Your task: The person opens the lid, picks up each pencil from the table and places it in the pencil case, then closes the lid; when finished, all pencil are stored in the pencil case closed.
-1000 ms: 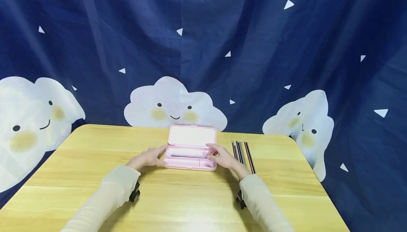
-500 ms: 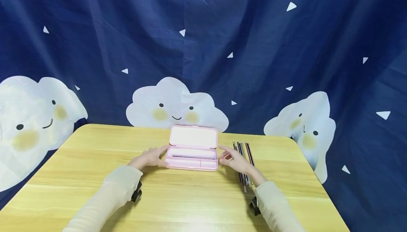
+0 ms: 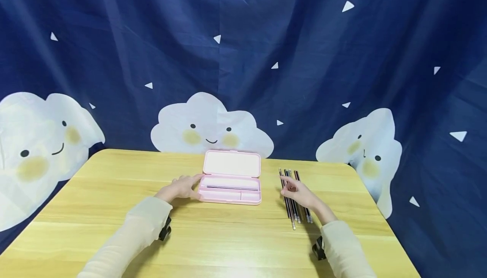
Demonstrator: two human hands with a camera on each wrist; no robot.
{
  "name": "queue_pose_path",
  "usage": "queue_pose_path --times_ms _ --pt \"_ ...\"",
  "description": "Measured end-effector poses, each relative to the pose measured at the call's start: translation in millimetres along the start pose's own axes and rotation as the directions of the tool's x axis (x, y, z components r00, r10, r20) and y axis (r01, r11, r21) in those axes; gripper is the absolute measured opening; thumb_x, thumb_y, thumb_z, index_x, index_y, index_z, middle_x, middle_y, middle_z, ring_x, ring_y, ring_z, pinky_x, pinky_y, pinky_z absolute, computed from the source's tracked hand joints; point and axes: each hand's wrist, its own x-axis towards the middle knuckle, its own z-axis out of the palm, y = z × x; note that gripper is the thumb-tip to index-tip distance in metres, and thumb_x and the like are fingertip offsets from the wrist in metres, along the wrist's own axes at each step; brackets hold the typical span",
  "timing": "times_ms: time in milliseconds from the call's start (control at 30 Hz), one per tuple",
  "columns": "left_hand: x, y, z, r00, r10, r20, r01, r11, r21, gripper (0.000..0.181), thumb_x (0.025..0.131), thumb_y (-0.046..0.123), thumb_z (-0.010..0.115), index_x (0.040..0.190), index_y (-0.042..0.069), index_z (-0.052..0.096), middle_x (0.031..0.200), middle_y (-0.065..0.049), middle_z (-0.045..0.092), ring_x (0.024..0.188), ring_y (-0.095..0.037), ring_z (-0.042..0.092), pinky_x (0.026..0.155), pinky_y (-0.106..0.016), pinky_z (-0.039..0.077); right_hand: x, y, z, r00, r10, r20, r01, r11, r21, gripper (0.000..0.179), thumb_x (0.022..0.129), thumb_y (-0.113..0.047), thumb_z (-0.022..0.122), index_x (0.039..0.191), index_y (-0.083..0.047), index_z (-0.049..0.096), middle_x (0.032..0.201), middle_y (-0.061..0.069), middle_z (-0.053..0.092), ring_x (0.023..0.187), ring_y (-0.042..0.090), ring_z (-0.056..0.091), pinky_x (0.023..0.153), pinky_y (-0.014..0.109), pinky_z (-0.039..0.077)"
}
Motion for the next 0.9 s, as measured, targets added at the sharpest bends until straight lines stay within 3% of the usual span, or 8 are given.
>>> queue_pose_path --times_ms 200,600,800,900 --pt "0.2 1.5 -1.7 1.0 -0.013 0.008 0.013 1.0 0.003 0.088 0.069 0.042 0.075 0.141 0.015 0.033 0.13 -0.022 0.046 0.114 -0.038 0.041 0.093 -0.053 0.03 -9.8 9 -6 1.0 -0.004 -0.02 0.004 1.0 0.009 0.05 0.09 -0.004 0.052 0.13 0.018 0.031 0.091 0.018 0.056 0.081 0.013 0.055 0.073 0.02 0.047" --pt "-0.5 0.7 -0.4 1.0 -0.012 -0.004 0.012 1.0 0.02 0.086 0.069 0.042 0.076 0.14 0.015 0.036 0.128 -0.021 0.05 0.113 -0.04 0.042 0.093 -0.057 0.031 -26.7 29 -24 0.983 0.144 -0.116 -0.148 0.988 -0.031 0.05 0.091 -0.008 0.053 0.13 0.016 0.033 0.086 0.017 0.056 0.073 0.023 0.059 0.065 0.032 0.049" --pt "-0.6 0.8 1.0 1.0 -0.014 0.009 0.014 1.0 0.014 0.087 0.07 0.043 0.075 0.141 0.014 0.034 0.129 -0.022 0.048 0.114 -0.041 0.042 0.093 -0.057 0.032 -33.2 41 -32 0.971 0.214 -0.111 -0.223 0.972 -0.076 0.052 0.089 -0.008 0.054 0.13 0.016 0.033 0.088 0.017 0.057 0.078 0.021 0.057 0.066 0.03 0.05" --pt "-0.3 0.7 1.5 1.0 -0.014 0.007 0.014 1.0 0.012 0.087 0.069 0.043 0.075 0.141 0.015 0.034 0.129 -0.021 0.048 0.113 -0.041 0.043 0.092 -0.056 0.032 -36.1 44 -33 0.97 0.214 -0.113 -0.226 0.967 -0.115 0.052 0.088 -0.008 0.056 0.128 0.016 0.035 0.09 0.015 0.057 0.08 0.018 0.054 0.068 0.028 0.048"
